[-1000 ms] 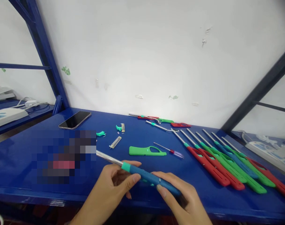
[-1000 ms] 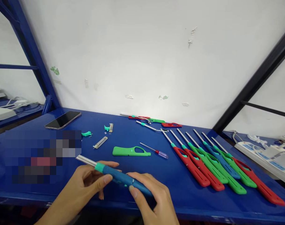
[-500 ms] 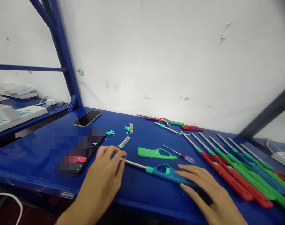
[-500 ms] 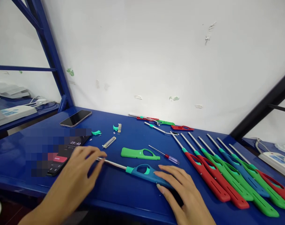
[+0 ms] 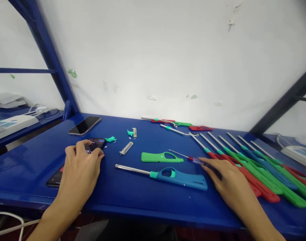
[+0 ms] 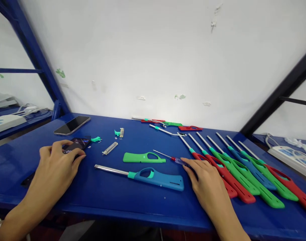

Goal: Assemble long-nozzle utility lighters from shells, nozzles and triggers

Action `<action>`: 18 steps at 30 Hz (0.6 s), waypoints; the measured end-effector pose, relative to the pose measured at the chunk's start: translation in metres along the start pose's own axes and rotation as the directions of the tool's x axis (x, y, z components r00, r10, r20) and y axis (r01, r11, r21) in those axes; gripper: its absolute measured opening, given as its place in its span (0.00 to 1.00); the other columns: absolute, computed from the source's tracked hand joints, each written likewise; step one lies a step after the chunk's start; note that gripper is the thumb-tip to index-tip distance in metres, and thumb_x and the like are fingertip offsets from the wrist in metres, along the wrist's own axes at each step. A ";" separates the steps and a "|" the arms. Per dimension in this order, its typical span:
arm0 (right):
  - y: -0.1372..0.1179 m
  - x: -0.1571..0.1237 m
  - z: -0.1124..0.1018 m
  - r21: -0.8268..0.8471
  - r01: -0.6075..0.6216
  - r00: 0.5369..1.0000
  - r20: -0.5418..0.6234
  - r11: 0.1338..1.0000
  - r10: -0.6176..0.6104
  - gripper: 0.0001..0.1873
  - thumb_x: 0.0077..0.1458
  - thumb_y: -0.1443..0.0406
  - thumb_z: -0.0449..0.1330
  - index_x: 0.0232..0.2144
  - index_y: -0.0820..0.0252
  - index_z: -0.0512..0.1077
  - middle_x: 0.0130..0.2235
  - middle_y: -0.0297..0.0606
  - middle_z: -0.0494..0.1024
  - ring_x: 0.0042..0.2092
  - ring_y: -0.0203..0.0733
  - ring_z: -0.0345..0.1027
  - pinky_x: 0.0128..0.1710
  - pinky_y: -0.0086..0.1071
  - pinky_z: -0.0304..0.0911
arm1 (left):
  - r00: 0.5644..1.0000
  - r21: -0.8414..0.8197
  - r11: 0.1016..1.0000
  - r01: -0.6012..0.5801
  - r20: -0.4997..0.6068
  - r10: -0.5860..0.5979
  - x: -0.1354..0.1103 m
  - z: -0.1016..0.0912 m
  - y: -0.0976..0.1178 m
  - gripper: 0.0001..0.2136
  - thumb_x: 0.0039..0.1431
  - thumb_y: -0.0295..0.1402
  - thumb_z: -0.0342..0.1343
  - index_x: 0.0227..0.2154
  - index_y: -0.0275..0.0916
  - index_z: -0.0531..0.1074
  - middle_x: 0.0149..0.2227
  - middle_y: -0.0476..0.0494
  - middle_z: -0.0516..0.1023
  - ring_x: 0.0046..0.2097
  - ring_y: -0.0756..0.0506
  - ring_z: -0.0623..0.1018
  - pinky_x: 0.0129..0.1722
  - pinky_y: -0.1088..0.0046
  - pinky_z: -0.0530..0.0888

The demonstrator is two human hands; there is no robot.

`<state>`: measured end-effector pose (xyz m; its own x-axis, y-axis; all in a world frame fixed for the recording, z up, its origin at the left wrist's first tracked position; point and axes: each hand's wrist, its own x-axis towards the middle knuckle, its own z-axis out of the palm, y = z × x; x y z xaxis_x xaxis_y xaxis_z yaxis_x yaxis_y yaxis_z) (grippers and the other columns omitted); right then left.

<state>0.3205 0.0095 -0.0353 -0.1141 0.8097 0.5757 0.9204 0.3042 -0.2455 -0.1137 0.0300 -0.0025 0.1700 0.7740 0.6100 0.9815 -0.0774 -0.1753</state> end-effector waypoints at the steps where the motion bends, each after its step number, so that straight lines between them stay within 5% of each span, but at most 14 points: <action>1: -0.003 -0.002 -0.002 0.005 -0.022 1.000 -0.007 1.000 0.022 0.20 0.71 0.52 0.54 0.47 0.54 0.82 0.44 0.42 0.88 0.47 0.61 0.81 0.49 0.56 0.73 | 1.000 0.000 1.000 -0.012 0.009 0.012 0.000 0.000 0.000 0.24 0.73 0.35 0.40 0.38 0.33 0.83 0.53 0.18 0.70 0.52 0.23 0.71 0.47 0.44 0.75; 7: -0.017 -0.004 -0.016 0.026 -0.107 0.992 -0.060 0.994 0.108 0.16 0.72 0.55 0.57 0.49 0.53 0.81 0.49 0.39 0.87 0.52 0.54 0.81 0.56 0.48 0.71 | 0.999 -0.018 0.999 -0.027 0.017 0.027 -0.002 0.006 -0.005 0.23 0.71 0.37 0.38 0.36 0.34 0.79 0.51 0.19 0.67 0.54 0.20 0.69 0.48 0.41 0.73; 14: -0.030 -0.003 -0.026 0.073 -0.137 0.969 -0.198 0.988 0.149 0.14 0.71 0.56 0.58 0.47 0.53 0.81 0.50 0.40 0.87 0.52 0.53 0.81 0.56 0.46 0.72 | 0.997 -0.285 0.956 0.067 0.046 -0.056 -0.002 0.004 -0.001 0.16 0.72 0.42 0.43 0.38 0.42 0.74 0.49 0.36 0.71 0.52 0.28 0.74 0.53 0.47 0.71; 18: -0.036 -0.002 -0.029 0.162 -0.191 0.944 -0.240 0.968 0.226 0.13 0.71 0.56 0.59 0.47 0.51 0.82 0.50 0.39 0.87 0.53 0.55 0.81 0.55 0.46 0.71 | 0.988 -0.375 0.916 0.141 0.119 -0.103 0.002 -0.011 0.010 0.11 0.71 0.39 0.44 0.39 0.46 0.71 0.41 0.44 0.80 0.42 0.33 0.81 0.41 0.59 0.73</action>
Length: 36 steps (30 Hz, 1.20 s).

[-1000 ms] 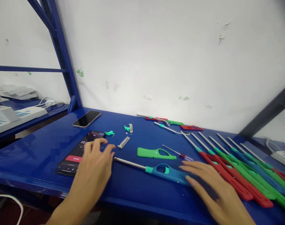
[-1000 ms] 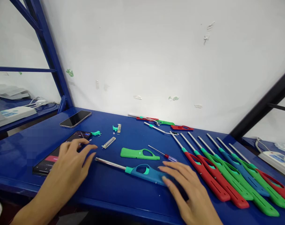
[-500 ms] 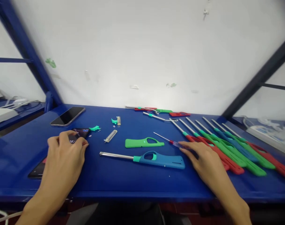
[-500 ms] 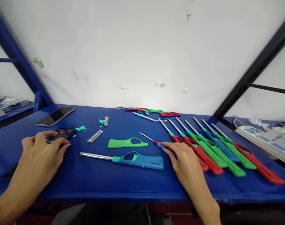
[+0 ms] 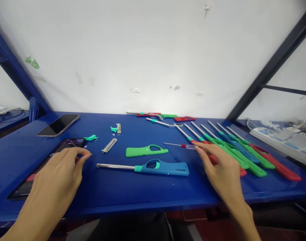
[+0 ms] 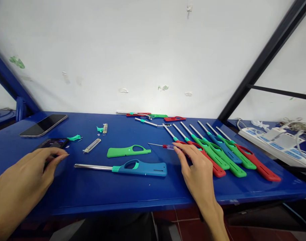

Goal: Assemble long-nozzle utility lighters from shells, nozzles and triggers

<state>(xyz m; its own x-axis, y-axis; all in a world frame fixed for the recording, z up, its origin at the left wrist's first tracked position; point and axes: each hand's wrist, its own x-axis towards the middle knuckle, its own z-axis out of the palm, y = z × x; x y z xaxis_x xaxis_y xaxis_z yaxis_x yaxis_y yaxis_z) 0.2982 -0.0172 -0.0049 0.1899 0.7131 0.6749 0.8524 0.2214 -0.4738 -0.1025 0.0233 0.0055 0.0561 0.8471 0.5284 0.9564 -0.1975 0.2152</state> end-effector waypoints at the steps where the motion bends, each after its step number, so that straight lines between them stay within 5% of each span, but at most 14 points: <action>1: 0.000 0.000 0.000 0.027 -0.038 0.999 -0.002 0.999 0.038 0.13 0.70 0.55 0.59 0.46 0.51 0.82 0.50 0.39 0.87 0.52 0.56 0.81 0.54 0.46 0.71 | 1.000 -0.027 1.000 0.006 0.007 -0.005 0.000 -0.002 0.004 0.10 0.70 0.39 0.45 0.40 0.47 0.72 0.37 0.48 0.81 0.37 0.36 0.81 0.36 0.64 0.72; 4: 0.000 -0.002 0.001 0.102 -0.141 0.990 0.024 0.985 0.139 0.14 0.70 0.53 0.59 0.45 0.51 0.81 0.49 0.39 0.87 0.45 0.53 0.84 0.47 0.43 0.74 | 1.000 -0.075 0.997 -0.017 -0.001 0.016 -0.003 -0.005 0.014 0.09 0.69 0.38 0.48 0.41 0.51 0.74 0.32 0.58 0.83 0.28 0.44 0.82 0.29 0.73 0.69; 10: 0.001 -0.004 0.002 0.198 -0.220 0.975 0.037 0.955 0.217 0.16 0.71 0.50 0.58 0.45 0.52 0.78 0.48 0.39 0.87 0.40 0.50 0.85 0.42 0.39 0.76 | 0.997 -0.292 0.954 -0.066 0.018 0.074 -0.011 0.006 0.041 0.08 0.68 0.44 0.57 0.43 0.52 0.79 0.37 0.56 0.88 0.36 0.44 0.87 0.29 0.75 0.75; 14: -0.002 -0.002 0.001 0.253 -0.235 0.971 0.031 0.938 0.235 0.16 0.71 0.50 0.59 0.44 0.53 0.79 0.46 0.39 0.87 0.39 0.49 0.85 0.43 0.40 0.77 | 0.997 -0.466 0.882 -0.072 -0.061 0.049 -0.012 0.013 0.082 0.07 0.67 0.43 0.60 0.40 0.50 0.80 0.34 0.56 0.86 0.28 0.48 0.82 0.27 0.76 0.74; 18: -0.005 -0.001 -0.001 0.301 -0.239 0.966 -0.020 0.923 0.257 0.16 0.71 0.51 0.58 0.44 0.54 0.78 0.45 0.39 0.87 0.38 0.46 0.85 0.42 0.39 0.78 | 0.982 -0.626 0.758 -0.186 -0.098 0.160 -0.007 0.019 0.136 0.04 0.69 0.33 0.60 0.39 0.48 0.79 0.38 0.55 0.84 0.26 0.51 0.76 0.32 0.75 0.76; 24: -0.009 0.001 -0.005 0.480 -0.234 0.926 -0.157 0.846 0.345 0.16 0.71 0.52 0.59 0.41 0.57 0.78 0.42 0.41 0.87 0.33 0.44 0.84 0.39 0.39 0.80 | 0.937 -0.764 0.590 -0.260 -0.052 0.345 -0.003 0.041 0.191 0.11 0.72 0.25 0.53 0.41 0.44 0.80 0.41 0.49 0.82 0.43 0.47 0.83 0.44 0.74 0.78; 31: -0.010 0.003 -0.008 0.541 -0.204 0.895 -0.236 0.816 0.380 0.15 0.72 0.55 0.59 0.39 0.58 0.78 0.38 0.38 0.86 0.27 0.38 0.80 0.34 0.34 0.79 | 0.880 -0.689 0.661 -0.296 0.072 0.470 0.004 0.055 0.206 0.14 0.72 0.24 0.50 0.44 0.45 0.81 0.42 0.48 0.82 0.42 0.44 0.82 0.44 0.66 0.77; 36: -0.009 0.002 -0.009 0.587 -0.196 0.876 -0.255 0.786 0.409 0.15 0.72 0.55 0.58 0.39 0.57 0.79 0.37 0.37 0.84 0.32 0.41 0.83 0.33 0.35 0.79 | 0.892 -0.625 0.727 -0.284 0.107 0.440 0.012 0.054 0.210 0.10 0.68 0.26 0.57 0.42 0.47 0.80 0.37 0.52 0.85 0.38 0.43 0.83 0.43 0.65 0.79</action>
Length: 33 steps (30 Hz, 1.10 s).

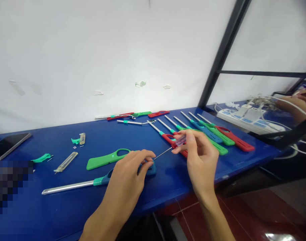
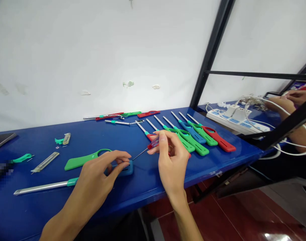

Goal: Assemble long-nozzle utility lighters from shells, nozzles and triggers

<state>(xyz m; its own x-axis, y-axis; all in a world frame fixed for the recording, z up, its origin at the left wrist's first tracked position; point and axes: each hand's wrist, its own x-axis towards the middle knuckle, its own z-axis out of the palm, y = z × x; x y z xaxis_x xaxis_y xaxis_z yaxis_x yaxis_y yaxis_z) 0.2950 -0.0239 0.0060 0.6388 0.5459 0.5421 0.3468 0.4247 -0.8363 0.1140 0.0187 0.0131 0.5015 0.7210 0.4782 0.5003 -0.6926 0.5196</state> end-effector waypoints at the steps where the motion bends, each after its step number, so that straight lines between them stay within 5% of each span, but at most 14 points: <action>1: 0.000 0.000 0.000 0.017 -0.008 1.000 -0.006 1.000 0.008 0.15 0.71 0.55 0.59 0.39 0.57 0.79 0.37 0.37 0.84 0.31 0.41 0.82 0.33 0.35 0.79 | 1.000 0.013 1.000 -0.003 0.000 0.003 0.000 0.000 0.000 0.10 0.68 0.26 0.57 0.42 0.47 0.79 0.37 0.52 0.86 0.38 0.43 0.83 0.42 0.66 0.79; 6: 0.000 0.002 -0.001 0.074 -0.038 0.999 -0.003 0.997 0.038 0.15 0.71 0.54 0.59 0.39 0.58 0.78 0.39 0.37 0.85 0.24 0.36 0.77 0.28 0.33 0.78 | 0.997 0.074 0.994 -0.077 0.013 0.076 -0.002 0.001 -0.005 0.11 0.72 0.29 0.52 0.47 0.49 0.79 0.40 0.52 0.87 0.41 0.43 0.86 0.41 0.66 0.79; 24: -0.002 0.001 -0.001 0.059 -0.017 1.000 0.001 0.998 0.017 0.14 0.72 0.56 0.58 0.38 0.58 0.79 0.37 0.36 0.85 0.28 0.37 0.80 0.32 0.34 0.78 | 0.996 0.076 0.994 -0.080 0.030 0.078 -0.010 0.001 -0.013 0.17 0.73 0.29 0.54 0.57 0.53 0.78 0.42 0.49 0.85 0.41 0.43 0.84 0.40 0.66 0.80; 29: -0.002 0.001 -0.001 0.058 0.024 0.999 -0.031 0.998 -0.022 0.14 0.72 0.57 0.58 0.38 0.57 0.78 0.32 0.35 0.83 0.40 0.46 0.85 0.36 0.35 0.80 | 0.993 0.100 0.989 -0.112 -0.019 0.114 -0.018 -0.005 -0.011 0.14 0.71 0.33 0.57 0.56 0.52 0.78 0.48 0.49 0.86 0.49 0.41 0.84 0.51 0.59 0.80; 33: -0.002 0.000 -0.001 0.073 0.132 0.990 -0.066 0.989 -0.128 0.12 0.73 0.61 0.58 0.38 0.58 0.78 0.33 0.33 0.83 0.27 0.36 0.79 0.31 0.32 0.77 | 0.997 0.142 0.987 -0.072 0.010 0.071 -0.027 -0.001 -0.014 0.15 0.68 0.39 0.61 0.56 0.52 0.78 0.56 0.48 0.83 0.57 0.35 0.81 0.58 0.48 0.78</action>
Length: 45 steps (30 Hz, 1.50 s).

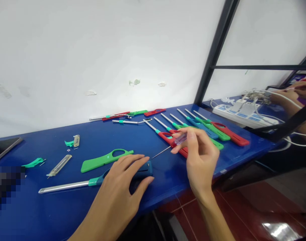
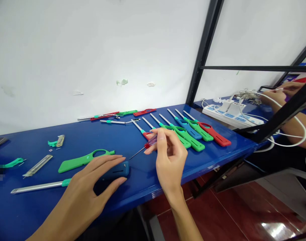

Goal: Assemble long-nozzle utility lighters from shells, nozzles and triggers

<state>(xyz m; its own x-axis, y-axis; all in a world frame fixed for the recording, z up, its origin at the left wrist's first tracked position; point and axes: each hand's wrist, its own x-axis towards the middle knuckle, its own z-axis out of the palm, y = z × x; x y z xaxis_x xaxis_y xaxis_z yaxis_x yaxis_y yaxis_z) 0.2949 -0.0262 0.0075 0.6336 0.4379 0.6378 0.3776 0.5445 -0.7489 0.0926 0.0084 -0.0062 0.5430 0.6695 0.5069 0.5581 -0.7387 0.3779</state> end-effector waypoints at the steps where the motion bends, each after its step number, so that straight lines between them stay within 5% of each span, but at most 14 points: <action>1: 0.000 -0.001 0.000 0.005 0.028 1.000 -0.005 1.000 -0.028 0.12 0.73 0.62 0.58 0.38 0.58 0.78 0.33 0.32 0.83 0.24 0.33 0.77 0.29 0.31 0.75 | 1.000 -0.006 1.000 0.003 0.012 -0.003 -0.002 0.002 -0.001 0.15 0.68 0.38 0.61 0.56 0.53 0.78 0.56 0.48 0.83 0.57 0.35 0.81 0.57 0.48 0.79; 15: -0.002 -0.009 -0.002 0.022 0.201 0.979 0.021 0.979 -0.201 0.10 0.71 0.69 0.57 0.38 0.58 0.78 0.34 0.29 0.84 0.20 0.29 0.74 0.22 0.28 0.70 | 0.999 -0.099 0.994 -0.051 -0.006 0.051 -0.007 0.011 -0.008 0.12 0.68 0.30 0.61 0.51 0.50 0.80 0.53 0.48 0.84 0.54 0.38 0.82 0.56 0.52 0.80; 45: 0.002 -0.011 -0.001 0.079 0.220 0.975 0.007 0.972 -0.221 0.10 0.71 0.66 0.59 0.37 0.58 0.80 0.33 0.32 0.85 0.18 0.33 0.74 0.17 0.29 0.66 | 0.998 -0.088 0.994 -0.066 0.002 0.067 -0.005 0.012 -0.010 0.10 0.69 0.31 0.61 0.48 0.47 0.84 0.52 0.44 0.86 0.51 0.36 0.84 0.52 0.51 0.82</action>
<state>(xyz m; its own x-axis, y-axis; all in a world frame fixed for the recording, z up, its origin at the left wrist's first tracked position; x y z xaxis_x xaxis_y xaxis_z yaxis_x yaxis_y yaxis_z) 0.2892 -0.0309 -0.0012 0.5296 0.3118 0.7889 0.4529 0.6824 -0.5738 0.0919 0.0137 -0.0217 0.5804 0.6189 0.5292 0.4632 -0.7854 0.4105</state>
